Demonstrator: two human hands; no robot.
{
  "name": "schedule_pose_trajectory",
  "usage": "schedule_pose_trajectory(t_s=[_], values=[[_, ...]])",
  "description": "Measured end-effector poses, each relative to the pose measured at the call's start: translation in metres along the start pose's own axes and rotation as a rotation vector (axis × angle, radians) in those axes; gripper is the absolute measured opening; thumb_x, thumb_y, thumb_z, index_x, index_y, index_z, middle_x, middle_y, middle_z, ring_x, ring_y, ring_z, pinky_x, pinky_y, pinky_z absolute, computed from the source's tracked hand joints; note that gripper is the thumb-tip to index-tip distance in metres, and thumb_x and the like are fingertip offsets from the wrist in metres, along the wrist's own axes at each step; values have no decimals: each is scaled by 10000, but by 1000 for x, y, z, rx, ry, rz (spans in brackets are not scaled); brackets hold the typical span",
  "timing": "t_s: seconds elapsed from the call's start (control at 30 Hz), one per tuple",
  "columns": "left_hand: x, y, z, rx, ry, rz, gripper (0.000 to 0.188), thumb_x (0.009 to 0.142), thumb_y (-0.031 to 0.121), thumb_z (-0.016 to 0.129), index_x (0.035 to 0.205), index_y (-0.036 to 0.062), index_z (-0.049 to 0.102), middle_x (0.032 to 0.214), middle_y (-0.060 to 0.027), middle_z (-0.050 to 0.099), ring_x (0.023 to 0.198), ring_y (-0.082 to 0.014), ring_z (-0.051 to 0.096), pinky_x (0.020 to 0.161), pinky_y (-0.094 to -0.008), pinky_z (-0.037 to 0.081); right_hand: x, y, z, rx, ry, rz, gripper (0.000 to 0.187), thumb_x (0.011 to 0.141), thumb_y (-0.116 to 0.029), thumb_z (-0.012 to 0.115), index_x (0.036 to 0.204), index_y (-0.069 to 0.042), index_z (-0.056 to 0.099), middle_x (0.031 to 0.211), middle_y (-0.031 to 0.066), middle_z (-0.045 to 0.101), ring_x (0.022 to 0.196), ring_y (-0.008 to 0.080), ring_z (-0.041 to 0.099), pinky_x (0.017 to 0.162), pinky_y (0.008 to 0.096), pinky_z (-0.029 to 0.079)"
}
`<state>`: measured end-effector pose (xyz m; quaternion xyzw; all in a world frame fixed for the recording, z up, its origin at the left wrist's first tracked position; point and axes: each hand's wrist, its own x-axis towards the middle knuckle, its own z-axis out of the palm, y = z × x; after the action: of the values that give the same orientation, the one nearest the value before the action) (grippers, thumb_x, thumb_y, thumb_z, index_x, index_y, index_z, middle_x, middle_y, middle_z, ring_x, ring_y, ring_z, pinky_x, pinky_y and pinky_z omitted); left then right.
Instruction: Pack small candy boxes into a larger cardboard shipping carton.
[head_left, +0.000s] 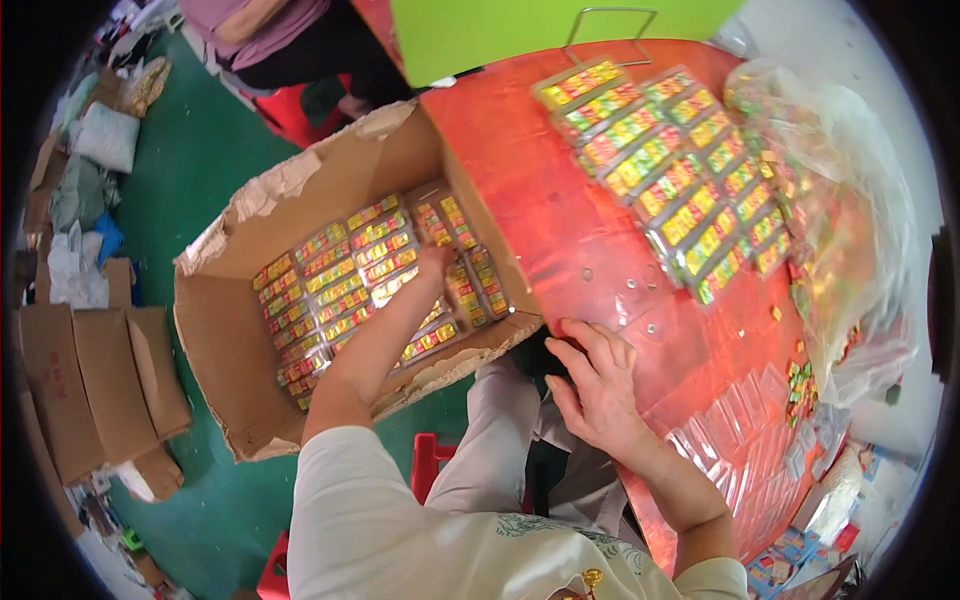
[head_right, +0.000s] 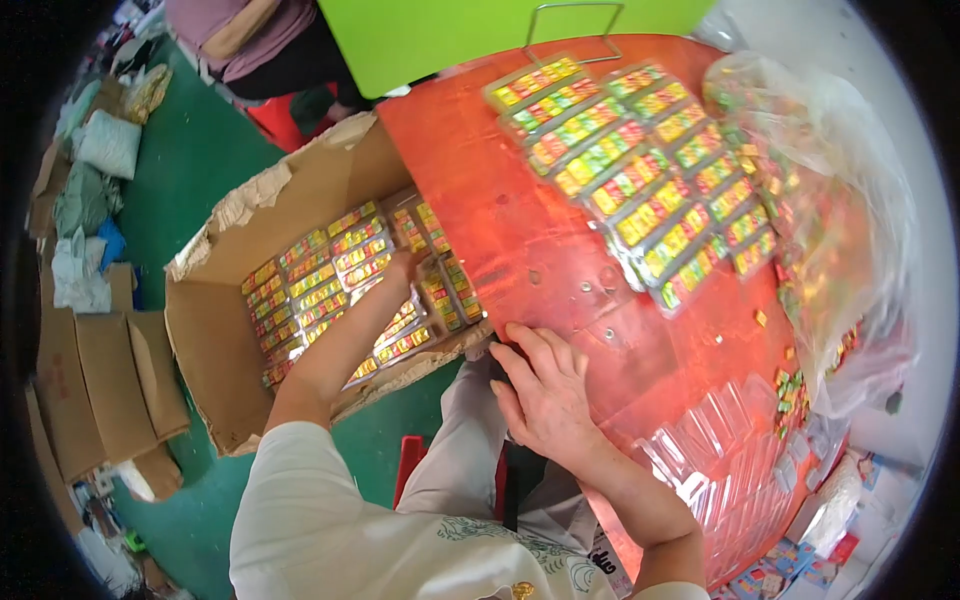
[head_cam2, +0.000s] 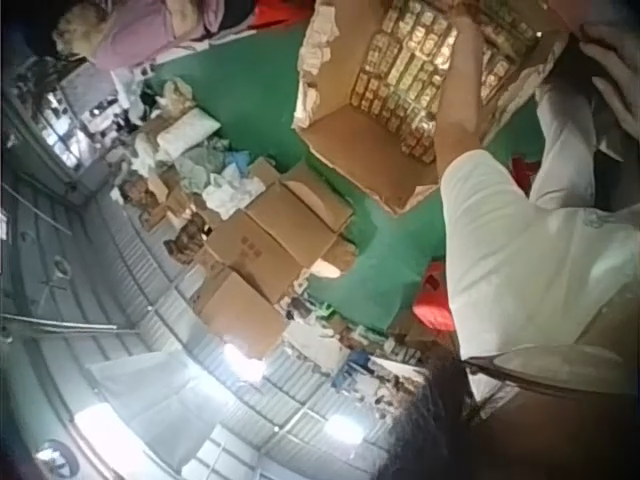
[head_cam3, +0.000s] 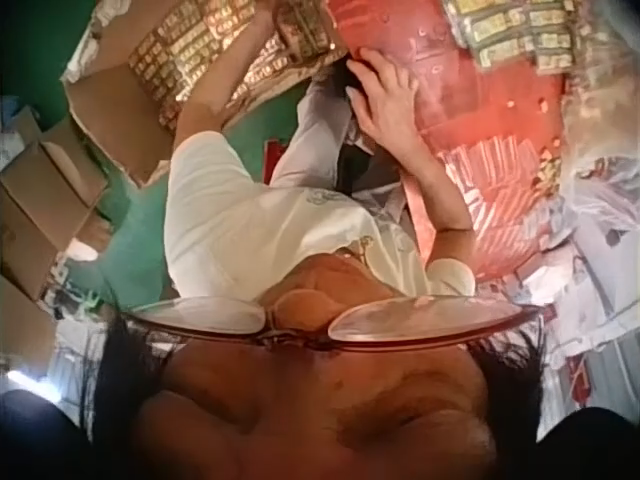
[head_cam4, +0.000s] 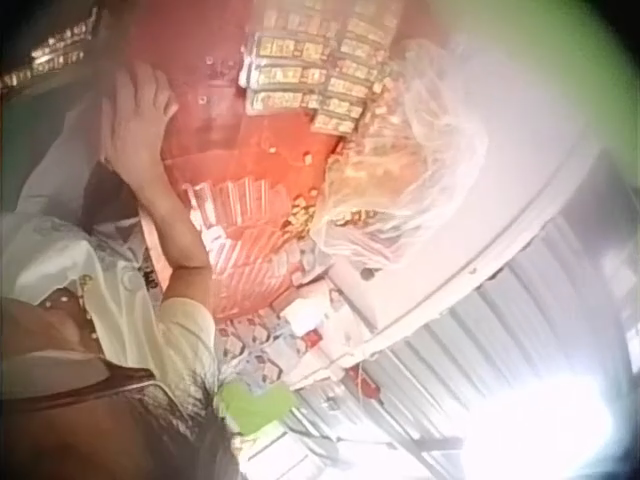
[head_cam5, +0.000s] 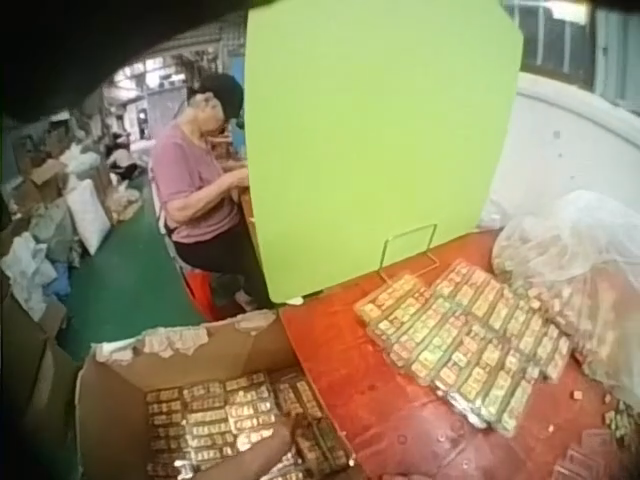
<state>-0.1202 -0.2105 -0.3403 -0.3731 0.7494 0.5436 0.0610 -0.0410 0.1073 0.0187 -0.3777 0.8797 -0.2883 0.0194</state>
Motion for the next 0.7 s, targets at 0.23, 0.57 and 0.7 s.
schedule_pose_trajectory(t_s=[0.23, 0.57, 0.7], values=[[-154, 129, -25, -506, -339, 26, 478, 859, 66, 490, 1336, 49, 457, 1181, -71, 554, 1006, -142, 542, 730, -274, 405, -25, 30, -28, 224, 283, 73, 279, 841, -126, 615, 1109, -55, 585, 1142, 143, 533, 1068, 305, 515, 869, 404, 386], [-378, 213, 5, -778, -741, 176, 375, 907, 104, 529, 1264, 8, 468, 1112, -132, 582, 930, -218, 624, 809, -327, 510, -7, 194, -81, -123, 594, 870, 284, 892, -256, 533, 1086, -60, 600, 1004, 183, 584, 972, 329, 563, 870, 457, 415], [-387, 221, 60, -815, -806, 161, 365, 908, 108, 535, 1261, 29, 483, 1119, -100, 564, 925, -179, 606, 789, -297, 496, -12, 252, -88, -227, 502, 940, 491, 825, -479, 531, 1101, -93, 654, 1179, 167, 590, 1096, 364, 544, 949, 556, 355]])
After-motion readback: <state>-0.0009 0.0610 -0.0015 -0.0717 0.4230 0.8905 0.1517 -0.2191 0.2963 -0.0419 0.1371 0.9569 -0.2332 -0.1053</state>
